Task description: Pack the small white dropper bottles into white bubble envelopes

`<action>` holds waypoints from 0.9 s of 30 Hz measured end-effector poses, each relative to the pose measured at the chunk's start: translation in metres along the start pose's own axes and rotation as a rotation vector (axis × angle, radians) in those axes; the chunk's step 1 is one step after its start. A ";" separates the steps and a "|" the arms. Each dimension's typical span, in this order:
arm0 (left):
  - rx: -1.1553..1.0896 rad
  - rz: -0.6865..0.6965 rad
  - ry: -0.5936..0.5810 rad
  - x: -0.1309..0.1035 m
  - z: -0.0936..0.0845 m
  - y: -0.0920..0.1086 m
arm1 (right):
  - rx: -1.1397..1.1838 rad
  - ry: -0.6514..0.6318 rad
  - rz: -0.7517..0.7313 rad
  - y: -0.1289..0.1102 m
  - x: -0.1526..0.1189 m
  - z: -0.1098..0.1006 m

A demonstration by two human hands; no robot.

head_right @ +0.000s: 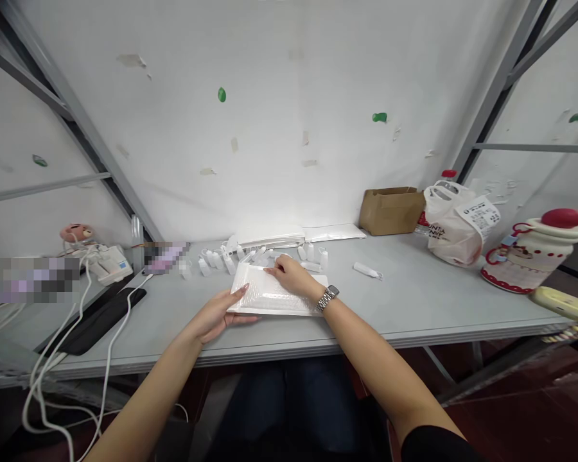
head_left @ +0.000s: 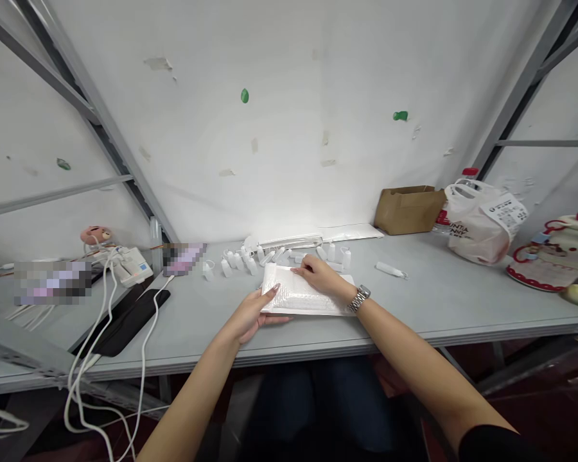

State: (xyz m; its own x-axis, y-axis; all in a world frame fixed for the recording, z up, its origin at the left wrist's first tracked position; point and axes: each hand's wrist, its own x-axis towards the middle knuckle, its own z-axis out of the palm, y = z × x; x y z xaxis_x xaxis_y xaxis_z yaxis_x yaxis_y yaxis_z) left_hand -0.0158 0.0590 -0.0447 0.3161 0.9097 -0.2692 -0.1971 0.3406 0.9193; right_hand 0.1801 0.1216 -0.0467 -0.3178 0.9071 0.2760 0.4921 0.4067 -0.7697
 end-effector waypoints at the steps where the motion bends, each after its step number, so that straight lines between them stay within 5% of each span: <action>1: 0.042 0.001 -0.001 0.000 -0.002 0.000 | -0.001 0.001 -0.012 -0.003 0.000 -0.001; 5: 0.216 0.044 -0.005 -0.001 -0.003 0.000 | 0.033 -0.077 -0.063 -0.024 -0.005 -0.009; 12: 0.647 0.260 0.116 -0.019 0.021 -0.002 | -0.151 -0.199 -0.236 -0.074 -0.025 -0.021; 18: 0.600 0.281 0.053 -0.020 0.024 -0.008 | -0.347 -0.212 -0.323 -0.095 -0.040 -0.050; 20: 0.496 0.304 0.060 -0.019 0.018 -0.003 | -0.431 -0.077 -0.341 -0.097 -0.039 -0.071; 25: 0.440 0.329 0.142 -0.023 -0.005 0.024 | -0.677 0.611 -0.419 -0.087 -0.013 -0.140; 27: 0.447 0.330 0.169 -0.025 -0.014 0.032 | -0.720 0.789 -0.406 -0.074 0.005 -0.160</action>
State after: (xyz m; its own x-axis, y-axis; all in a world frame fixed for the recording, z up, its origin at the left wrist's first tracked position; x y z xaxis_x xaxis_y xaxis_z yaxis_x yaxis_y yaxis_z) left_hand -0.0431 0.0504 -0.0126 0.1449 0.9885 0.0436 0.1627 -0.0673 0.9844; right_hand 0.2718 0.1133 0.1037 -0.0870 0.4068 0.9094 0.9006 0.4224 -0.1027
